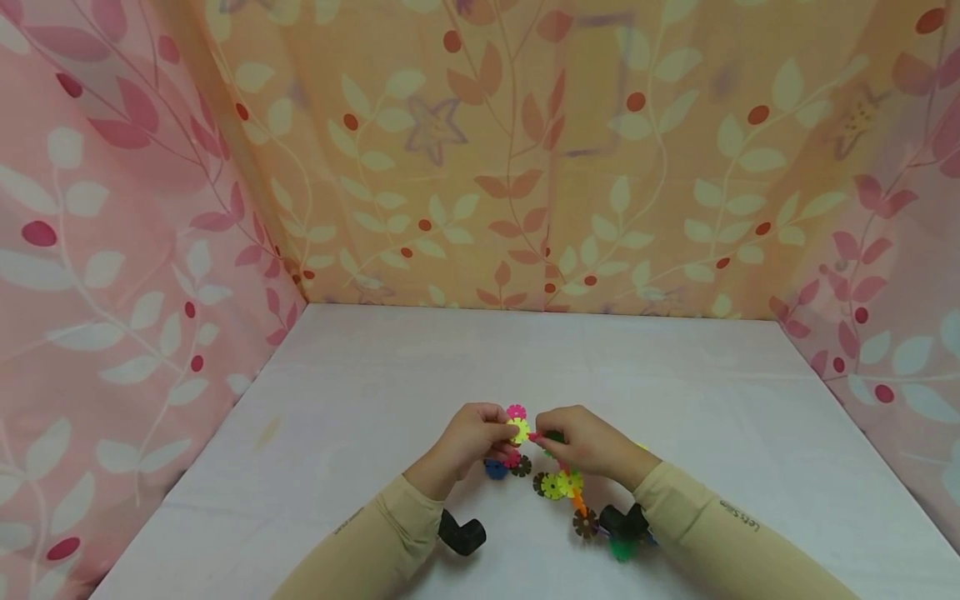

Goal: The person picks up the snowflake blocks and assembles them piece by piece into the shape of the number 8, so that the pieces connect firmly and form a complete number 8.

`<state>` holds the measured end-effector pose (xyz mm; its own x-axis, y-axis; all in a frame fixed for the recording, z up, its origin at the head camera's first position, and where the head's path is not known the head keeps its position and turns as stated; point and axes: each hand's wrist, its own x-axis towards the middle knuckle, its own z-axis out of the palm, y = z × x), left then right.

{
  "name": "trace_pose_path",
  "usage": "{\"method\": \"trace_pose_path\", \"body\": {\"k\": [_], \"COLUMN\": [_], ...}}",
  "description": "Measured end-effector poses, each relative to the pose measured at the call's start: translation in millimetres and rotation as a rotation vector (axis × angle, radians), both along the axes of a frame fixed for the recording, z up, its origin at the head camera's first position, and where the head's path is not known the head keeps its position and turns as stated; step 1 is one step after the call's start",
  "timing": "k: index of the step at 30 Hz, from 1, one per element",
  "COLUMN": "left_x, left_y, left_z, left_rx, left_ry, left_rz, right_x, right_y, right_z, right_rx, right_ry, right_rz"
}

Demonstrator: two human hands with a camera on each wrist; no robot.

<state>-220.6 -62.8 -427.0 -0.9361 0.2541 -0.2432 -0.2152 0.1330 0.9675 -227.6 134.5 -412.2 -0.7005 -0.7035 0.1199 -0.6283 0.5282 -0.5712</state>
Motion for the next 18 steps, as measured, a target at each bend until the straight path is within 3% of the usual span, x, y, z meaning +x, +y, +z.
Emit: {"method": "trace_pose_path", "body": {"k": [9, 18], "left_x": [3.4, 3.4], "left_y": [7.8, 10.4], "left_z": [-4.3, -1.5], "left_rx": [0.006, -0.077], "left_ry": [-0.001, 0.051], "left_rz": [0.038, 0.051], "right_x": [-0.3, -1.2], "right_y": [-1, 0], "right_z": [-1.4, -3.9], "right_rx": [0.038, 0.017], "right_ry": [-0.009, 0.003], "right_rz": [0.002, -0.001]}}
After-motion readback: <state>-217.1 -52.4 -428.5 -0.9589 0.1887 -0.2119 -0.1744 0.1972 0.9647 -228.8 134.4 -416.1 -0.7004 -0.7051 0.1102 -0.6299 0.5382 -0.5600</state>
